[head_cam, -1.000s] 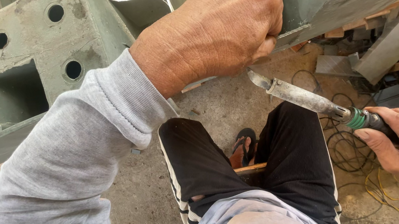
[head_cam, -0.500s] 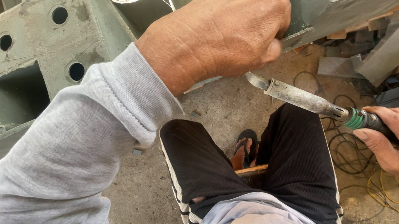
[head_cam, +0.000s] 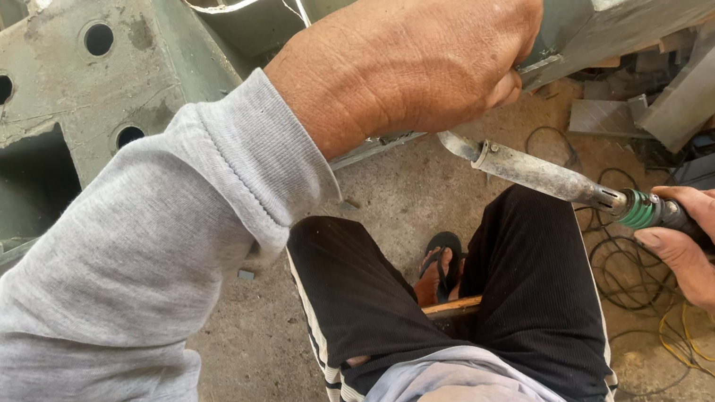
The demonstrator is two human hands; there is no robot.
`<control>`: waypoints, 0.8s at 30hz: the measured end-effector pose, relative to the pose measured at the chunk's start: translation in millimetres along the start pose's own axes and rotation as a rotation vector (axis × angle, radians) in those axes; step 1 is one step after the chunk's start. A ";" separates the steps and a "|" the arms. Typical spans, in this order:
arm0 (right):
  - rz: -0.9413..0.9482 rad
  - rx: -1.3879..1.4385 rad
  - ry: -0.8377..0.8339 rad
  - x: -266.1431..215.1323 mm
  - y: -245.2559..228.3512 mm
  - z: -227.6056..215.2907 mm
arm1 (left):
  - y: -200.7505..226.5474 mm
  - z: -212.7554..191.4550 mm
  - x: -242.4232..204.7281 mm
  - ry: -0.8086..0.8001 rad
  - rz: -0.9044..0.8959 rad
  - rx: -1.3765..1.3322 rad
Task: The person uses a soldering iron to apply heat along the seam of a large gray metal structure. They hold the tool steadily against the joint while occasionally wiping the area with a green cloth. The person remains seated and works on a single seam for the duration of the clip.
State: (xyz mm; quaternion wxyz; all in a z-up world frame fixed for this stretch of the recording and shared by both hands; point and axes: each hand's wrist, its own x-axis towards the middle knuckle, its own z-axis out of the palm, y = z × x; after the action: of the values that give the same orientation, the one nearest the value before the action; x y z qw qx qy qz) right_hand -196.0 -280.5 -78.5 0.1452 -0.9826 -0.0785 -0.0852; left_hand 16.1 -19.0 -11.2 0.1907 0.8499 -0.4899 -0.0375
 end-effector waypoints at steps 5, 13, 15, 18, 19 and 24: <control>-0.001 0.010 0.027 -1.3 0.7 0.8 | 2.1 -5.5 -2.8 -0.007 0.000 -0.038; -0.033 -0.056 0.032 -1.3 4.8 2.7 | 2.6 -6.5 -6.2 -0.022 -0.006 -0.063; -0.023 -0.084 0.013 1.1 5.4 2.2 | 2.4 -6.9 -6.9 -0.060 -0.046 -0.090; -0.002 -0.131 -0.030 5.9 5.0 0.9 | 1.2 -9.0 -7.3 -0.042 0.011 -0.105; 0.003 -0.137 -0.035 7.1 4.8 0.4 | 1.0 -9.5 -7.5 -0.049 0.003 -0.112; -0.016 -0.115 -0.021 11.5 5.0 1.0 | -0.8 -13.1 -8.9 -0.077 -0.029 -0.145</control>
State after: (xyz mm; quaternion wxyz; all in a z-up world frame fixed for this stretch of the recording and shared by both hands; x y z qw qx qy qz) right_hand -183.8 -283.4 -78.6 0.0869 -0.9895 -0.0830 -0.0806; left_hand 15.4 -7.3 -0.4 0.2322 0.8387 -0.4806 -0.1085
